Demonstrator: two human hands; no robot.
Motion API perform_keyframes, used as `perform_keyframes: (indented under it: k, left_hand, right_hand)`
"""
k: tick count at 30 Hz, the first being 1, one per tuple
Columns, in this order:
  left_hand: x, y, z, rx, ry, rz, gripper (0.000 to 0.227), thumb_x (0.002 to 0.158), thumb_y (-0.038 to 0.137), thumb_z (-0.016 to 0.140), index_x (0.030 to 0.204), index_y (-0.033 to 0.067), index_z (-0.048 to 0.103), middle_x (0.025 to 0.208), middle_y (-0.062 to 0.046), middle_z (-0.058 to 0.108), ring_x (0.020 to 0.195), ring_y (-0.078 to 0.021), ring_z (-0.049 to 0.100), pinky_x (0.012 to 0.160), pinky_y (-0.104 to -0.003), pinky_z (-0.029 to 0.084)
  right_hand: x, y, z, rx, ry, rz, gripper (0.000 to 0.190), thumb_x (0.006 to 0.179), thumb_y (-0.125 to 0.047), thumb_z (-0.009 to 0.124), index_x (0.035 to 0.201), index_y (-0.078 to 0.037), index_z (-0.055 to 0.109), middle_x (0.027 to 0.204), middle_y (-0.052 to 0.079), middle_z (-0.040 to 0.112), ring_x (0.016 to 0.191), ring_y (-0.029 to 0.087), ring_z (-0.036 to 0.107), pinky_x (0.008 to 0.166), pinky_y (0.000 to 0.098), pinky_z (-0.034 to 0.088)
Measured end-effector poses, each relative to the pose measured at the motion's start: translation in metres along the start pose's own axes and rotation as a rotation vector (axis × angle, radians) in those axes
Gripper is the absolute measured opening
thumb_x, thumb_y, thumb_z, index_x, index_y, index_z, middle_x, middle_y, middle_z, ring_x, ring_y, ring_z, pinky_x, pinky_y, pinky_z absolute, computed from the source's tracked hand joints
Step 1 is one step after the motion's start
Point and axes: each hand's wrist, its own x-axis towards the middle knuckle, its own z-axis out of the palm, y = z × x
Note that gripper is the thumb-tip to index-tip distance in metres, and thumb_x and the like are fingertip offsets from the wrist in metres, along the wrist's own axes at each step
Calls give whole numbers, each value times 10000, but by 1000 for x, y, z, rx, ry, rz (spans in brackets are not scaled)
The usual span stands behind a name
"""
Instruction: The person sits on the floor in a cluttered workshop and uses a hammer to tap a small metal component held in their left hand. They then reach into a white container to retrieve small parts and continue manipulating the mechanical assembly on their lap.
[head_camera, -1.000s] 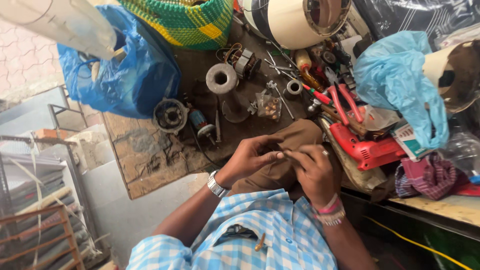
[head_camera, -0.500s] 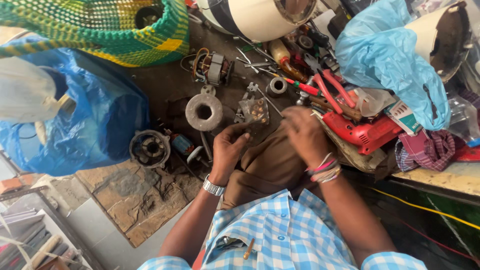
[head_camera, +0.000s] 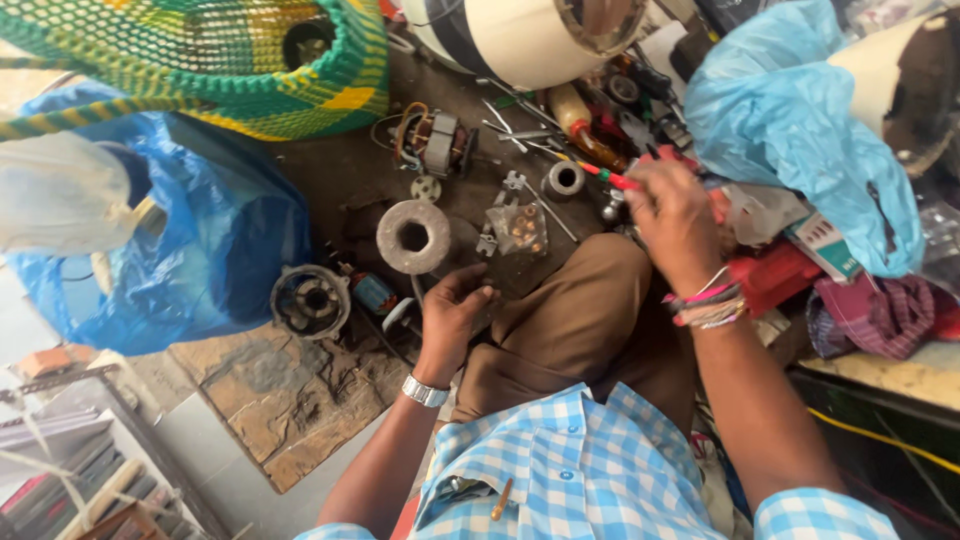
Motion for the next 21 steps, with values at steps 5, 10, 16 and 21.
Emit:
perform_keyframes:
  k: [5,10,16,21]
  left_hand:
    - [-8,-9,2,72,39,-50,380,921,-17,656,1299,-56,628,1068,-88,715,894,-123,705,813,-244,582]
    - [-15,-25,5,218,48,-17,363,913,-37,659,1273,-76,651,1087,-85,735,878,-105,671,735,-246,551]
    - [-17,-26,7,233,30,-16,397,888,-63,698,1282,-58,648,1065,-81,722,813,-119,626,687,-257,519]
    - [-13,-32,3,269,57,88,403,887,-56,721,1286,-48,657,1109,-73,736,947,-92,671,804,-226,547]
  right_hand:
    - [-44,-60,67,108,-114,104,135,968,-136,746,1083,-67,728,1069,141,701,948,332,682,786,426,546]
    - [-65,-61,92,49,-55,-276,232,865,-111,698,1090,-54,720,1108,137,701,996,330,693,837,419,561]
    - [-54,-52,82,404,70,178,114,977,-87,738,1074,-34,712,1045,129,710,908,284,704,756,375,556]
    - [-53,-61,80,354,69,42,102,959,-43,737,1059,-36,717,1049,130,712,948,298,715,776,372,568]
